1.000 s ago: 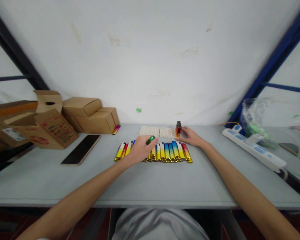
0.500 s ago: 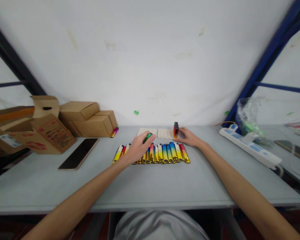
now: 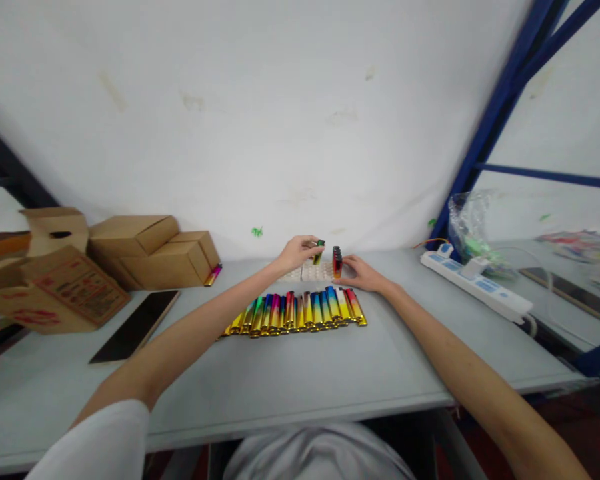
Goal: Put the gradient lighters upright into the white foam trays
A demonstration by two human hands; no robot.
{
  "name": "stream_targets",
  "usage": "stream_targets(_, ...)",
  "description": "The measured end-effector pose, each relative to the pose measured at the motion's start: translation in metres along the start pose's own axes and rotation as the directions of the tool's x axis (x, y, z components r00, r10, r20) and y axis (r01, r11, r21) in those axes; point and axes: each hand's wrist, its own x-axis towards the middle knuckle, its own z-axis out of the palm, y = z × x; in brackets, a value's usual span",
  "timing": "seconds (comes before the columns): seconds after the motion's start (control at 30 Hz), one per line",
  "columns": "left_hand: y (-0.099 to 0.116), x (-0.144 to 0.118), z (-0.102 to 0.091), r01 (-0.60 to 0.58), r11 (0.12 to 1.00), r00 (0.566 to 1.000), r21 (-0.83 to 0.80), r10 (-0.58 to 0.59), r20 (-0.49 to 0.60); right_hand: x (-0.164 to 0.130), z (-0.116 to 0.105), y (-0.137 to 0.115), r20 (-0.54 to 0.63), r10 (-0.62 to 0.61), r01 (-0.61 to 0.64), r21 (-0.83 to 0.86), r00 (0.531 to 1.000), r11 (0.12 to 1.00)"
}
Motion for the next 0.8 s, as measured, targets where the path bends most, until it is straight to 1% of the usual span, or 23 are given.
stream_targets(0.1,-0.012,0.018,0.009,-0.007,1.0,0.999,0.016,0.007,0.038,0.0,0.0,0.0,0.003,0.003,-0.003,0.0,1.0,1.0)
stream_targets(0.2,-0.019,0.025,0.014,-0.028,0.998,0.998,0.056,0.024,0.066,0.0,0.0,0.0,0.01,0.012,-0.012,-0.013,1.0,1.0)
stream_targets(0.4,-0.029,0.029,0.019,-0.06,0.991,0.989,0.118,0.042,0.143,0.0,0.0,-0.001,0.017,0.017,-0.017,-0.011,1.0,1.0)
stream_targets(0.63,-0.037,0.035,0.028,-0.098,0.97,0.986,0.221,0.065,0.155,0.0,0.002,0.002,0.011,0.016,-0.016,-0.031,1.0,0.999)
stream_targets(0.8,-0.036,0.031,0.021,-0.097,0.957,0.977,0.275,0.039,0.207,0.001,0.002,0.004,0.018,-0.002,0.003,-0.04,1.0,0.999)
